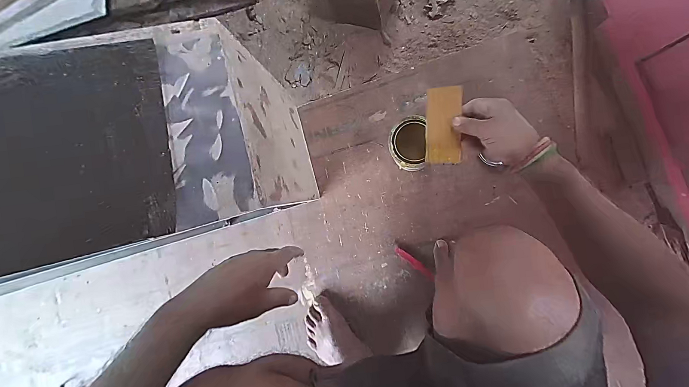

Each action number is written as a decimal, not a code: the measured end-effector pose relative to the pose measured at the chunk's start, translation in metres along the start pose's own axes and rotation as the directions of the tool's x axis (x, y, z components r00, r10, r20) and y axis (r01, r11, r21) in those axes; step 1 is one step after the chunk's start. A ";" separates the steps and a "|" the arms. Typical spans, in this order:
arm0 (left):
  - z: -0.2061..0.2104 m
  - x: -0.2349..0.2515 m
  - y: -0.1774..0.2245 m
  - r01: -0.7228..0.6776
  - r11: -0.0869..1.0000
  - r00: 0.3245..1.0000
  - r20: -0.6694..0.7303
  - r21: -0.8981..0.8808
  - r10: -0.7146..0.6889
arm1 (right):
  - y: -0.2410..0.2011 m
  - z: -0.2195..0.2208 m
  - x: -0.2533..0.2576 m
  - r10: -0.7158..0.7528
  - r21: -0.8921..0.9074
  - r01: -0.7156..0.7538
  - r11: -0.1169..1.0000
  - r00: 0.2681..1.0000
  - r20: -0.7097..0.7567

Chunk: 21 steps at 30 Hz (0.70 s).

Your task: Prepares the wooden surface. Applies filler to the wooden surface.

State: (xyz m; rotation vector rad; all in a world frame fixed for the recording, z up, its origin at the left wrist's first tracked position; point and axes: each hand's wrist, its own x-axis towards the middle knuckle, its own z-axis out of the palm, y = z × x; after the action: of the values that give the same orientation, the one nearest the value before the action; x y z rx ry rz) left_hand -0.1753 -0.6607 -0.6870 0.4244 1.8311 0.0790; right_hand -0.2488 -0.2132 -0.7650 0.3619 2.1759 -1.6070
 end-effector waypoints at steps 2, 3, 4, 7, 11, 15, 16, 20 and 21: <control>0.004 0.014 -0.014 0.054 0.995 0.996 0.075 -0.088 -0.047 | -0.010 0.017 0.010 0.053 -0.278 -0.020 0.960 0.992 0.112; 0.009 0.019 -0.022 0.087 0.987 0.991 0.114 -0.133 -0.072 | -0.016 0.025 0.014 0.091 -0.369 -0.031 0.929 0.985 0.147; 0.012 0.026 -0.032 0.121 0.978 0.984 0.147 -0.169 -0.096 | -0.024 0.031 0.020 0.121 -0.444 -0.038 0.895 0.980 0.160; 0.030 0.039 -0.064 0.218 0.950 0.962 0.214 -0.222 -0.170 | -0.038 0.038 0.029 0.233 -0.630 -0.084 0.772 0.959 0.158; 0.037 0.036 -0.076 0.194 0.902 0.946 -0.170 -0.385 -0.276 | -0.046 0.028 0.035 0.237 -0.675 -0.065 0.735 0.958 0.165; 0.041 0.048 -0.047 -0.019 0.889 0.602 -0.715 -0.458 -0.356 | -0.069 0.029 0.103 -0.094 -0.681 0.076 0.729 0.996 0.010; 0.040 0.055 -0.039 -0.057 0.897 0.513 -0.784 -0.438 -0.350 | -0.076 0.033 0.136 -0.166 -0.725 0.098 0.681 0.986 -0.023; 0.021 0.076 -0.005 -0.176 0.825 0.455 -0.787 -0.537 -0.416 | -0.109 0.058 0.287 -0.239 -0.858 0.105 0.504 0.971 -0.021; 0.015 0.084 0.003 -0.232 0.751 0.437 -0.756 -0.619 -0.488 | -0.114 0.064 0.318 -0.278 -0.870 0.132 0.476 0.961 -0.006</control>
State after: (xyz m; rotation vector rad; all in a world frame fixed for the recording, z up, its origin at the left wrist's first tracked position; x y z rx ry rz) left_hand -0.1802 -0.6327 -0.7671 -0.4226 2.7092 1.0082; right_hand -0.5688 -0.3189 -0.8340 -0.1232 2.8896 -0.3513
